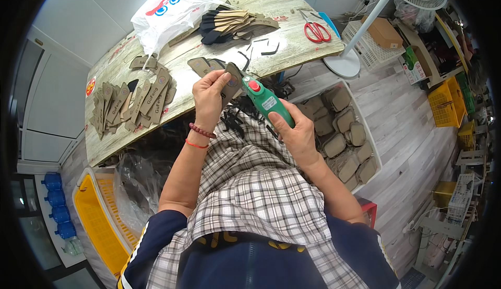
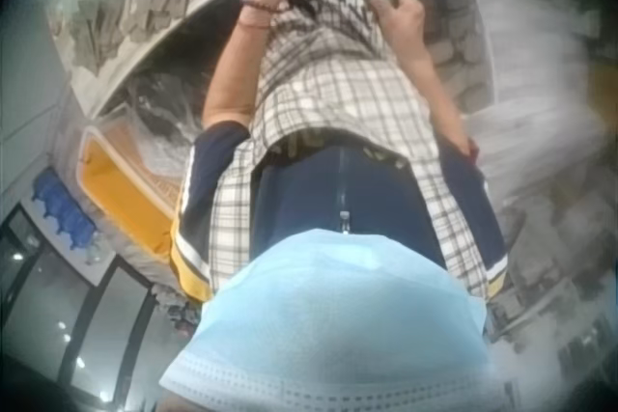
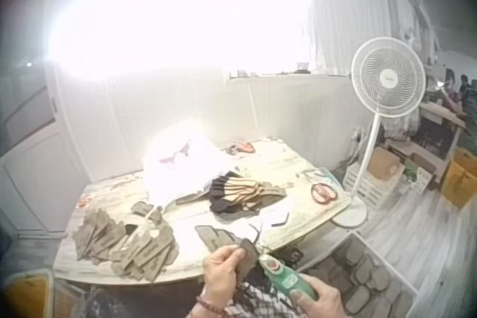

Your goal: The person uses a green rotary tool to trim the edges of small cardboard tags labeled 'Gufeng' at a workbench. They handle the tags one at a time, rotating them to smooth the edges, and place finished pieces back on the table.

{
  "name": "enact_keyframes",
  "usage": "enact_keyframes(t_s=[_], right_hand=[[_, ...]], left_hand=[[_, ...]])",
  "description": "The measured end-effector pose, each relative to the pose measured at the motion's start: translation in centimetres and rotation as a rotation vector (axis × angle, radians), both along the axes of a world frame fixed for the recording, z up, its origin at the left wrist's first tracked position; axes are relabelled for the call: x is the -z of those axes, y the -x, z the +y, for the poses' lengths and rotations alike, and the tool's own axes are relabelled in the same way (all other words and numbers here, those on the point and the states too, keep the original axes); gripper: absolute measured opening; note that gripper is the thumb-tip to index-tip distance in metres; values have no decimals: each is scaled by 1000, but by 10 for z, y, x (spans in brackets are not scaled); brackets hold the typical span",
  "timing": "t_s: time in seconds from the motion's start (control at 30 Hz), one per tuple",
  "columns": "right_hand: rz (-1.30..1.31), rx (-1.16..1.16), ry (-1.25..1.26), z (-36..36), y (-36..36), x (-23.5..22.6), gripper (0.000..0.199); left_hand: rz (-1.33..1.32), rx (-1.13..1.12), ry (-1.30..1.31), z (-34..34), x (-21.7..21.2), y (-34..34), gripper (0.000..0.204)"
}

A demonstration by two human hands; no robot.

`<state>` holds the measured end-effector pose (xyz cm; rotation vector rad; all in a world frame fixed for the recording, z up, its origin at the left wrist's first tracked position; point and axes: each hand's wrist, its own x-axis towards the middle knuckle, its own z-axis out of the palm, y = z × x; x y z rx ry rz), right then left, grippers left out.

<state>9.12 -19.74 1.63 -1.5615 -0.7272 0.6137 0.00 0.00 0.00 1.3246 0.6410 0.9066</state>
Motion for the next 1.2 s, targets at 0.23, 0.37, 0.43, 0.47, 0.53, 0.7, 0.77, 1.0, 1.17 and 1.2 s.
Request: enact_keyframes(t_s=[0.23, 0.37, 0.43, 0.47, 0.53, 0.7, 0.77, 1.0, 1.17, 1.2], right_hand=[[31, 5, -23, 1, 1, -5, 50], [35, -29, -9, -1, -5, -10, 48], [36, -42, -16, 1, -8, -9, 47], [37, -48, -21, 1, -9, -8, 47], [44, -19, -28, 3, -7, -10, 46], [49, 55, -37, 0, -5, -5, 47], [39, 61, -9, -3, -5, 1, 48], [-18, 10, 64, -4, 1, 10, 46], [-58, 13, 97, -10, 0, 13, 46], [-53, 11, 104, -11, 1, 9, 46]], left_hand=[[96, 169, -94, 8, -4, 10, 12], [243, 323, -264, 31, -15, 13, 13], [395, 427, -385, 40, -36, 13, 14], [466, 509, -438, 45, -45, 12, 13], [545, 574, -389, 57, -54, 10, 11], [-152, -281, -14, 91, -26, 12, 12], [-399, -274, 341, 86, 1, 25, 9], [-285, 59, 845, 7, 38, 24, 11], [-232, 61, 497, 0, 21, 17, 11], [-220, 51, 439, 2, 21, 17, 11]])
